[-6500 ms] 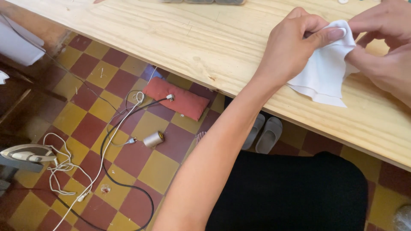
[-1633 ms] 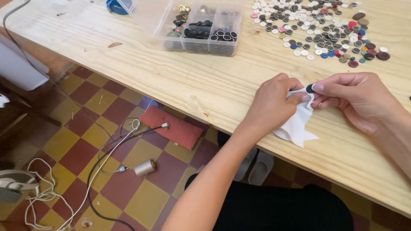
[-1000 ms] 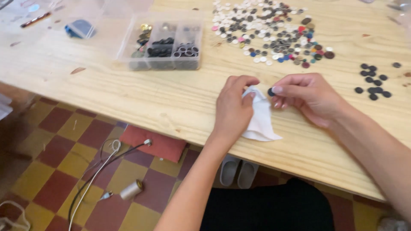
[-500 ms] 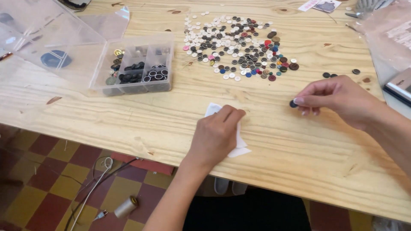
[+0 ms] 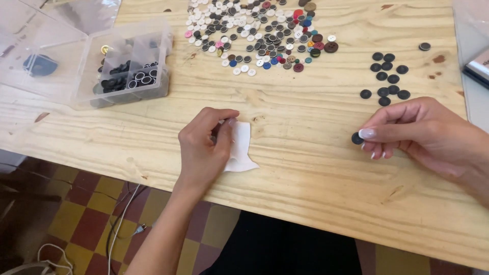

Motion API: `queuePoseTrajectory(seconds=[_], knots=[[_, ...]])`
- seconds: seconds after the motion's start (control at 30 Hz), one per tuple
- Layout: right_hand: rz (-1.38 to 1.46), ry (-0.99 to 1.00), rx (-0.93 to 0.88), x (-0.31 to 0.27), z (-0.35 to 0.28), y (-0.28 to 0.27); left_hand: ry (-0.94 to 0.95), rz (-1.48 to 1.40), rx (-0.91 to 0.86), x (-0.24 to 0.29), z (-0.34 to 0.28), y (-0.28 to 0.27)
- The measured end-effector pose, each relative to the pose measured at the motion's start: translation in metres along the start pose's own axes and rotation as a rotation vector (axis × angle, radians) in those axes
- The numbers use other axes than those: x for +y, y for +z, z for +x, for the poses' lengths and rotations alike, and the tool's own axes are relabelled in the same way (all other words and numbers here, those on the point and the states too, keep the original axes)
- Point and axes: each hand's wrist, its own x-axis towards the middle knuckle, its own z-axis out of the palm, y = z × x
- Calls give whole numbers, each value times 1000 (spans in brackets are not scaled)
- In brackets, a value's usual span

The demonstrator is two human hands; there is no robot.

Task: The person sorts a large pile of mixed buttons on a wooden table, picking them up by hand and placing them into a clear plastic organizer box. The person also wipes the table surface with a white cloth during the process.

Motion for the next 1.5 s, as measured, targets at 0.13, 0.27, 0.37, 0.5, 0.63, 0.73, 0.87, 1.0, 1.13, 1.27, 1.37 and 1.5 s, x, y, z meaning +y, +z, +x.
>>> queuePoseTrajectory(seconds=[0.13,0.27,0.37,0.5,0.63,0.73,0.87,1.0,1.13,1.27,1.37,1.5], knots=[[-115,-38,134,-22,-17,38,339,122,-65,19,4,29],[-341,-115,318,-33,-31,66,239,-35,-476,53,24,81],[-389,-175,383,-34,-28,67,108,-255,-550,51,44,107],[-353,-216,430,-17,-10,43,-102,-321,-694,55,68,117],[-454,-312,523,9,5,0,-83,-215,-791,56,92,141],[-504,-439,614,49,29,-79,-1,-31,-779,54,114,164],[-494,-320,769,61,36,-104,-67,140,-993,71,146,163],[-599,-461,633,33,14,-46,-147,181,-1232,84,163,155],[-578,-427,617,31,19,-48,-120,151,-1298,75,170,156],[-477,-475,602,18,15,-34,-30,8,-1115,45,175,183],[-433,-476,611,19,17,-34,174,-47,-989,33,174,197],[-457,-445,607,31,23,-49,207,-10,-987,40,163,196]])
